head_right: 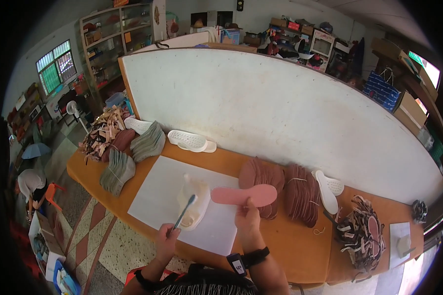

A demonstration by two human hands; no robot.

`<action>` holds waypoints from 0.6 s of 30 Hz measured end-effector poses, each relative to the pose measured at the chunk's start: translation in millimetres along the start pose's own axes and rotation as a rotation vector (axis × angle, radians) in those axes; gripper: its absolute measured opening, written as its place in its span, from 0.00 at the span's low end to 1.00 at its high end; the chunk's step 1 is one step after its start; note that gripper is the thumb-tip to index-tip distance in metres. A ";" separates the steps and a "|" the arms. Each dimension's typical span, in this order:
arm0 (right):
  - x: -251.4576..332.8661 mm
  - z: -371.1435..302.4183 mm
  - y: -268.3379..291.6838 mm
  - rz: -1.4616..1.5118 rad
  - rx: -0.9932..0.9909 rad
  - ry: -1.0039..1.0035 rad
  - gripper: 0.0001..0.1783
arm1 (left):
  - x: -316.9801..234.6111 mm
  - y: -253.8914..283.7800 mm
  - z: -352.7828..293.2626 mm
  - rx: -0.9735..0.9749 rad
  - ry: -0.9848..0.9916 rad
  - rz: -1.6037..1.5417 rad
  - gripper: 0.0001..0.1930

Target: Applying glue to shoe insoles and components and attaching decorative straps.

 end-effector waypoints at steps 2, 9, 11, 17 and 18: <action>-13.6 -10.7 -7.3 0.041 0.097 -0.070 0.03 | 1.0 0.5 12.7 -0.055 0.134 -0.145 0.09; -48.3 -54.5 -6.1 -0.146 0.177 -0.342 0.04 | -26.1 -46.2 65.6 -0.211 0.334 -0.696 0.12; -50.1 -64.6 -8.1 -0.146 0.177 -0.360 0.04 | -27.2 -51.4 67.6 -0.197 0.382 -0.830 0.13; -56.8 -95.8 15.7 -0.387 0.161 -0.754 0.05 | -27.8 -45.2 78.4 -0.191 0.328 -0.766 0.13; -48.9 -109.8 12.1 -0.655 0.246 -0.724 0.08 | -29.0 -41.1 82.4 -0.187 0.290 -0.747 0.12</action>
Point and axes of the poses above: each hand's wrist, its own z-axis towards the middle knuckle, its own y-axis out of the back of the hand, x = y × z, the point moved 7 cm from there along z, towards the middle knuckle, and after that the axes turned 10 degrees about z, right-handed, at the moved point
